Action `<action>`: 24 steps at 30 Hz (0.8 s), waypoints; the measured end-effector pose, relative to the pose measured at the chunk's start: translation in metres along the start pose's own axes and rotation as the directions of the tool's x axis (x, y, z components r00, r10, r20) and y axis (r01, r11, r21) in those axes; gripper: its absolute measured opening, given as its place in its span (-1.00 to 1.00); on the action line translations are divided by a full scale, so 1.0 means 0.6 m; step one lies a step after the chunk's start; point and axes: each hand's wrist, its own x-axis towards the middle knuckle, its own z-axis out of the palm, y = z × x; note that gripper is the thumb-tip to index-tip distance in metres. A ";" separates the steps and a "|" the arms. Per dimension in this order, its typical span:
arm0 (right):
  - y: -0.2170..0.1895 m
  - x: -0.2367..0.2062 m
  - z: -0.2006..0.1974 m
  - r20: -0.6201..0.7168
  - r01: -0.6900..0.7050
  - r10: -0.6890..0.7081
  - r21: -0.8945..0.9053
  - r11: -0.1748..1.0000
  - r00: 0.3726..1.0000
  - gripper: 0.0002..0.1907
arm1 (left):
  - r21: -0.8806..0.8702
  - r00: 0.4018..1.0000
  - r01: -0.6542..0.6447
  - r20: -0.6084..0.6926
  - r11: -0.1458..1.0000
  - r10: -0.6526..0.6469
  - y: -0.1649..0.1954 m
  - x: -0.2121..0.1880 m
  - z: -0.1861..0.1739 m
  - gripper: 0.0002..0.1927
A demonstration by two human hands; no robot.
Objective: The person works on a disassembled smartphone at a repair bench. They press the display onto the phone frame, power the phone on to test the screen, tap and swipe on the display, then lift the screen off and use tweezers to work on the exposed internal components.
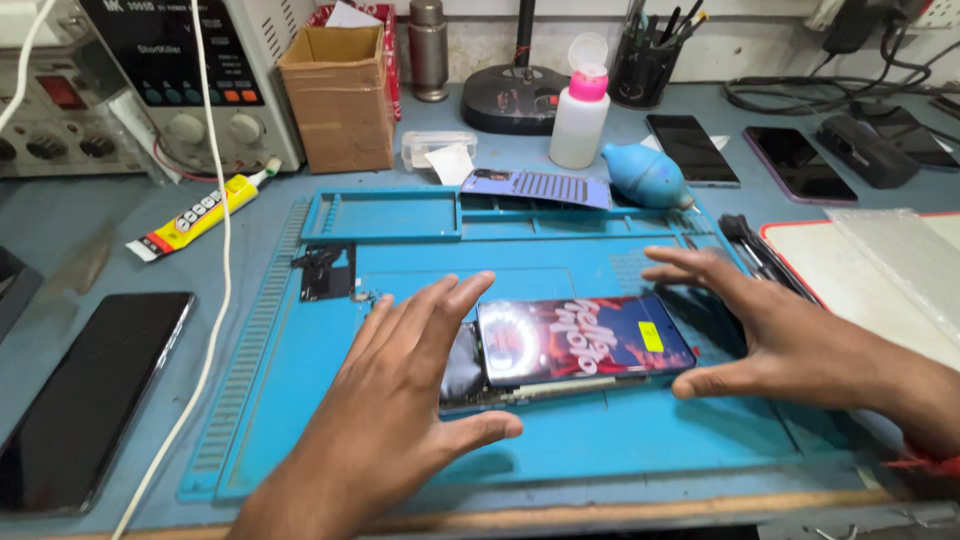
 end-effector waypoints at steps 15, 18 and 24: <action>0.006 0.001 0.028 -0.005 -0.063 0.063 0.095 0.994 0.998 0.11 | -0.069 0.874 0.226 0.455 0.972 -0.171 -0.043 0.076 -0.017 0.06; 0.009 0.002 0.030 -0.051 0.020 -0.014 0.108 0.994 0.999 0.10 | -0.127 0.926 0.096 0.376 0.987 -0.042 -0.046 0.082 -0.016 0.00; 0.002 0.009 0.029 -0.056 0.123 -0.118 0.099 0.987 0.991 0.11 | -0.107 0.900 0.112 0.431 0.988 -0.055 -0.049 0.090 -0.017 0.02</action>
